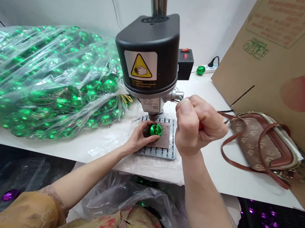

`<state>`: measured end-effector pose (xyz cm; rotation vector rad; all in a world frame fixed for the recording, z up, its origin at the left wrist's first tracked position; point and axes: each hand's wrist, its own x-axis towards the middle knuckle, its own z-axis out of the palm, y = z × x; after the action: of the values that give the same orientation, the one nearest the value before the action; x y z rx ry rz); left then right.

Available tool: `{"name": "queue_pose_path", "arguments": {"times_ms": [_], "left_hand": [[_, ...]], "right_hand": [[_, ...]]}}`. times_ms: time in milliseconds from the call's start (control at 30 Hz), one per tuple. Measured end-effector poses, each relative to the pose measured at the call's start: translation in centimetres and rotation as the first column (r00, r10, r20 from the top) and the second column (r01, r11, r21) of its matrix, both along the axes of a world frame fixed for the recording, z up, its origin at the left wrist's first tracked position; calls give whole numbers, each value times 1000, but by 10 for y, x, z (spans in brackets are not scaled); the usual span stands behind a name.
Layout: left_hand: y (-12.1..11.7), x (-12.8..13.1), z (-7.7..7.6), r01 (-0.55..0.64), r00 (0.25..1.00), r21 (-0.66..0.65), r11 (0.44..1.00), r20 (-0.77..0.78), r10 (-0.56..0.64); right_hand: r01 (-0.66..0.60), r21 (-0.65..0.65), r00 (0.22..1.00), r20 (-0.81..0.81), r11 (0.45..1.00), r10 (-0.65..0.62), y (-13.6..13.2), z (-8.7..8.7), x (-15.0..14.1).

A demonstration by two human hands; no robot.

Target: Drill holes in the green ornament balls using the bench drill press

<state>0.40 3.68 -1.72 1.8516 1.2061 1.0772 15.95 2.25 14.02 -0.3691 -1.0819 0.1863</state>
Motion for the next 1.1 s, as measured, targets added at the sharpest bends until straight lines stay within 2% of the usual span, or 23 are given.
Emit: {"name": "queue_pose_path", "arguments": {"times_ms": [433, 667, 767, 900, 967, 1033, 1100], "left_hand": [[1, 0, -4, 14, 1000, 21, 1000, 8, -14], [0, 0, -3, 4, 1000, 26, 1000, -4, -4], [1, 0, -4, 1, 1000, 21, 1000, 6, -1], [1, 4, -3, -20, 996, -65, 998, 87, 25], [-4, 5, 1, -81, 988, -81, 993, 124, 91], [-19, 3, 6, -199, 976, -12, 980, 85, 199], [-45, -4, 10, -215, 976, 136, 967, -1, 217]], "right_hand": [[33, 132, 993, 109, 991, -48, 4, -21, 7], [29, 185, 986, 158, 982, -59, 3, -39, 10], [47, 144, 994, 96, 989, -61, 2, -28, 5], [40, -69, 998, -46, 997, -43, 3, 11, -1], [7, -168, 995, -97, 986, -24, 5, 27, -1], [-32, -225, 993, -119, 974, 6, 6, 36, 0], [-50, -243, 994, -111, 969, 23, 7, 38, 2]]}}
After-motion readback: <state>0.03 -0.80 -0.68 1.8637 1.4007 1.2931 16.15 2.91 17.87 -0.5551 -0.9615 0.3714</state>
